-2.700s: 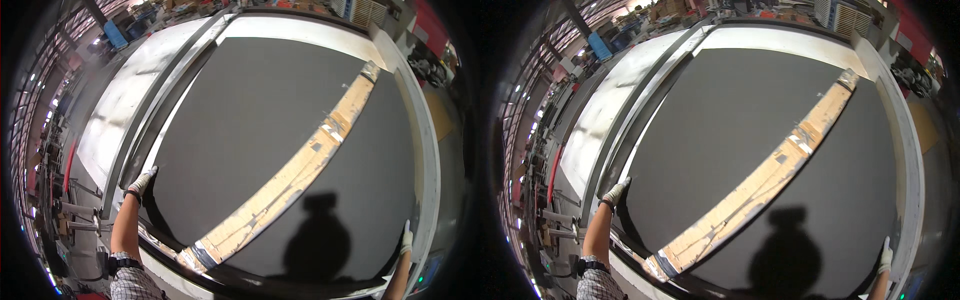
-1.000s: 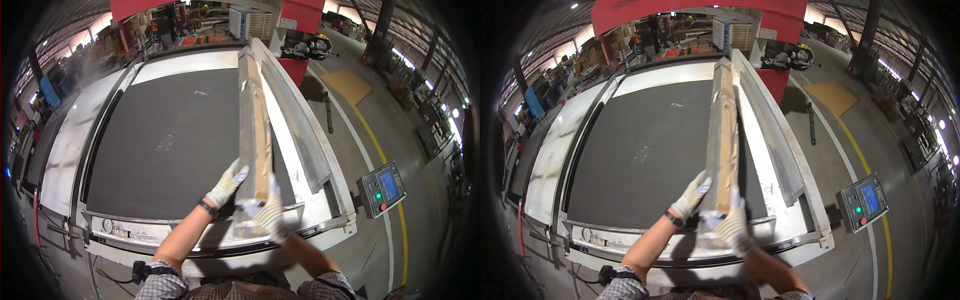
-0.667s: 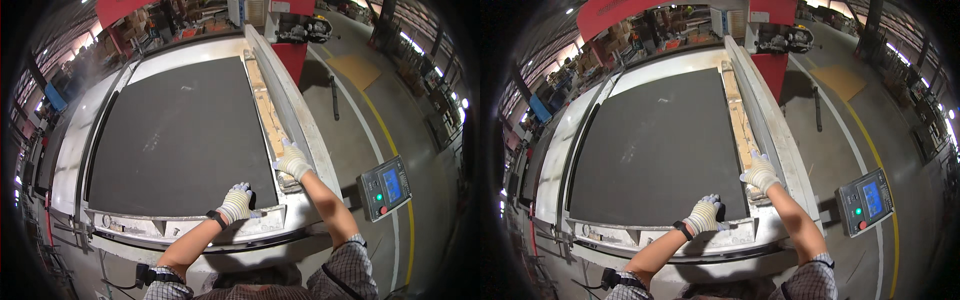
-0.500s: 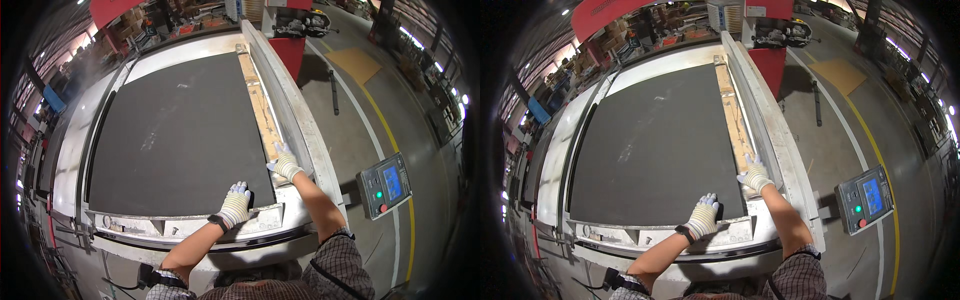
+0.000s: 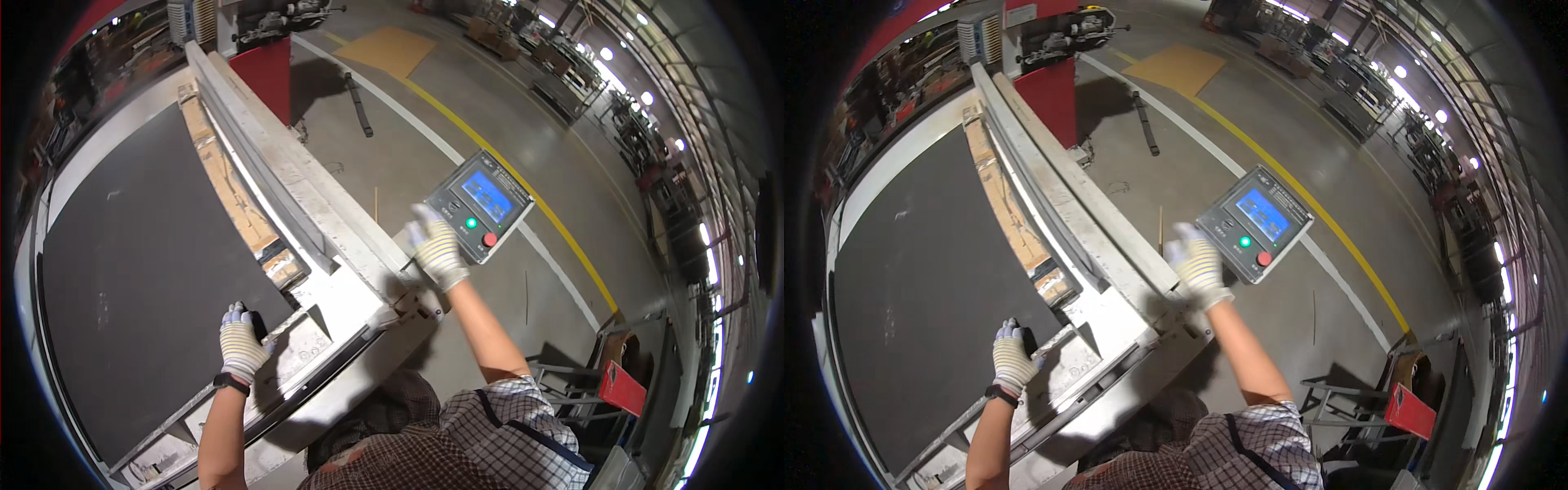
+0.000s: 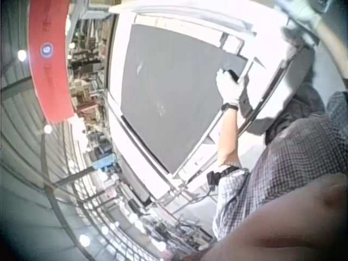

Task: The recorder is operating a machine to process or cut large grey foam or insulation panels in a manufacturing facility.

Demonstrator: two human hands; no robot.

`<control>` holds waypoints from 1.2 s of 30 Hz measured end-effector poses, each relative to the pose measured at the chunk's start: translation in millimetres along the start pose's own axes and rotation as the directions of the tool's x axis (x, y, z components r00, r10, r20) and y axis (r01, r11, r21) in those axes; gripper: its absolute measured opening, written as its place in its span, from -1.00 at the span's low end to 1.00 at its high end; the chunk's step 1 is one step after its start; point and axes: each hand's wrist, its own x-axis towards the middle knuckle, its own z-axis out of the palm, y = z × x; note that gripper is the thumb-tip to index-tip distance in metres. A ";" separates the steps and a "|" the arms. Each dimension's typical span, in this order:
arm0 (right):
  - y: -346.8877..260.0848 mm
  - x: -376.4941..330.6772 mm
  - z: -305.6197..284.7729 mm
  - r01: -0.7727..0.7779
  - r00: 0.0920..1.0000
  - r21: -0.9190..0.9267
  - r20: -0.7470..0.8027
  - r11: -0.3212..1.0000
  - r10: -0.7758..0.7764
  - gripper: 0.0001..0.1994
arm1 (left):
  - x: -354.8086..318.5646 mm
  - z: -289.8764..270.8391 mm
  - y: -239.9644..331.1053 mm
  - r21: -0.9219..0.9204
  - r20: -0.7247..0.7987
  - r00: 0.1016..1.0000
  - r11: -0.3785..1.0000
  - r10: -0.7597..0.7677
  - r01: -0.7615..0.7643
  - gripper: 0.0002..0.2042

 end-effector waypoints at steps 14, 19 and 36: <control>252.9 -2.3 -81.2 -0.355 0.932 -0.407 -0.221 0.842 0.286 -0.41 | 0.7 7.1 5.1 -0.017 -0.111 0.993 0.999 0.039 -0.041 -0.29; 257.1 3.6 -84.6 -0.265 0.951 -0.347 -0.248 0.899 0.184 -0.44 | 3.9 1.8 17.0 0.033 -0.063 0.996 0.998 -0.059 0.061 -0.29; 400.7 27.6 -61.0 -0.208 0.975 -0.355 0.005 0.911 0.224 -0.42 | -11.8 -34.3 28.3 -0.062 -0.008 0.991 0.989 -0.135 0.134 -0.41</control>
